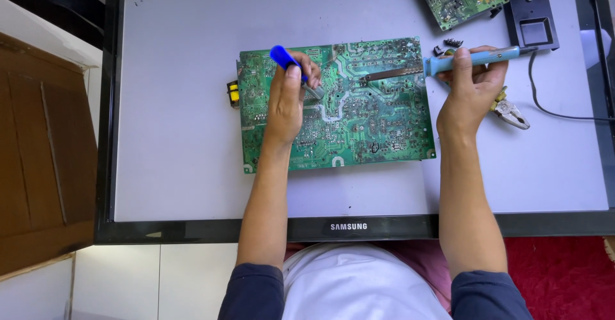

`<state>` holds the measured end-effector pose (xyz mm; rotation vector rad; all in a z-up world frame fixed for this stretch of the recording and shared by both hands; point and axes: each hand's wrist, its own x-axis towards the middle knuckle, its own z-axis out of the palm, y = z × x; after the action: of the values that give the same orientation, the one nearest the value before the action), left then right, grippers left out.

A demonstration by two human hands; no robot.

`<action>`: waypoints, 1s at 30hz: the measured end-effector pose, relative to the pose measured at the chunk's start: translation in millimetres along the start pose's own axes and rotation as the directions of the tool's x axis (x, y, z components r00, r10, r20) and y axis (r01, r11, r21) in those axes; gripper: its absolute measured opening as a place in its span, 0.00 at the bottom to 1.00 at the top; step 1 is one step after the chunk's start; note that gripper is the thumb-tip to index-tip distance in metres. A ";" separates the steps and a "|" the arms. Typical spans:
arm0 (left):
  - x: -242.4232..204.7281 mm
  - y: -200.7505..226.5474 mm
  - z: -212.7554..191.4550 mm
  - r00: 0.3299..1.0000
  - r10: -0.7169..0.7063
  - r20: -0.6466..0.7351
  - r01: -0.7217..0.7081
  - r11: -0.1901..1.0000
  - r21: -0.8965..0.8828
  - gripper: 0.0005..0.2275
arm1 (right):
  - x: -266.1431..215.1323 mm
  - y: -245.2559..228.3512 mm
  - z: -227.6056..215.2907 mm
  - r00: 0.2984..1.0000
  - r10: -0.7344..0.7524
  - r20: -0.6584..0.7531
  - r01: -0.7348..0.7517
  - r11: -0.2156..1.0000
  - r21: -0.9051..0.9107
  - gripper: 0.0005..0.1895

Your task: Using a soldering iron and a desoldering pump to remove solder from components on a printed circuit board.

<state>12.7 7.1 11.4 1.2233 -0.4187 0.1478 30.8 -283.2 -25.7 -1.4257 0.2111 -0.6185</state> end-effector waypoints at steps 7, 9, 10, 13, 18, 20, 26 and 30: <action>-4.9 0.4 4.0 1.000 0.003 -0.023 -0.001 0.995 0.100 0.15 | -7.9 3.5 7.6 0.997 -0.007 0.073 0.004 0.999 0.038 0.10; -5.3 0.1 4.5 1.000 -0.011 -0.023 0.014 0.993 0.116 0.16 | -8.4 0.2 6.8 0.996 -0.005 0.087 0.003 1.000 0.025 0.10; -5.5 -0.2 4.2 1.000 -0.013 -0.026 0.016 0.993 0.117 0.16 | -8.2 -0.2 6.8 0.996 -0.002 0.089 0.000 1.000 0.024 0.10; -5.3 -1.8 4.2 0.999 -0.031 -0.008 0.032 0.999 0.040 0.15 | -8.8 -2.9 5.8 0.994 -0.021 0.110 0.017 0.999 0.034 0.11; -4.6 -2.6 3.5 0.998 -0.038 -0.039 0.038 0.999 -0.004 0.13 | -10.9 -11.0 4.6 0.983 -0.025 0.181 0.026 1.000 -0.003 0.11; -4.3 -2.4 4.3 0.999 -0.033 -0.039 0.033 0.999 -0.015 0.13 | -12.4 -14.0 5.9 0.983 -0.021 0.180 0.021 1.000 0.001 0.11; -1.7 -4.8 5.8 0.997 -0.029 -0.073 0.024 0.997 -0.068 0.13 | -10.9 -12.5 7.4 0.985 -0.024 0.168 0.021 1.000 0.022 0.11; 4.0 -4.8 12.5 0.990 -0.021 -0.140 0.005 0.994 -0.111 0.13 | -6.9 1.0 4.4 0.989 -0.031 0.147 0.019 0.996 0.083 0.12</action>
<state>15.0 -6.7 12.3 1.0994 -0.2913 0.1964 27.5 -275.8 -27.5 -1.3901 0.0504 -0.5332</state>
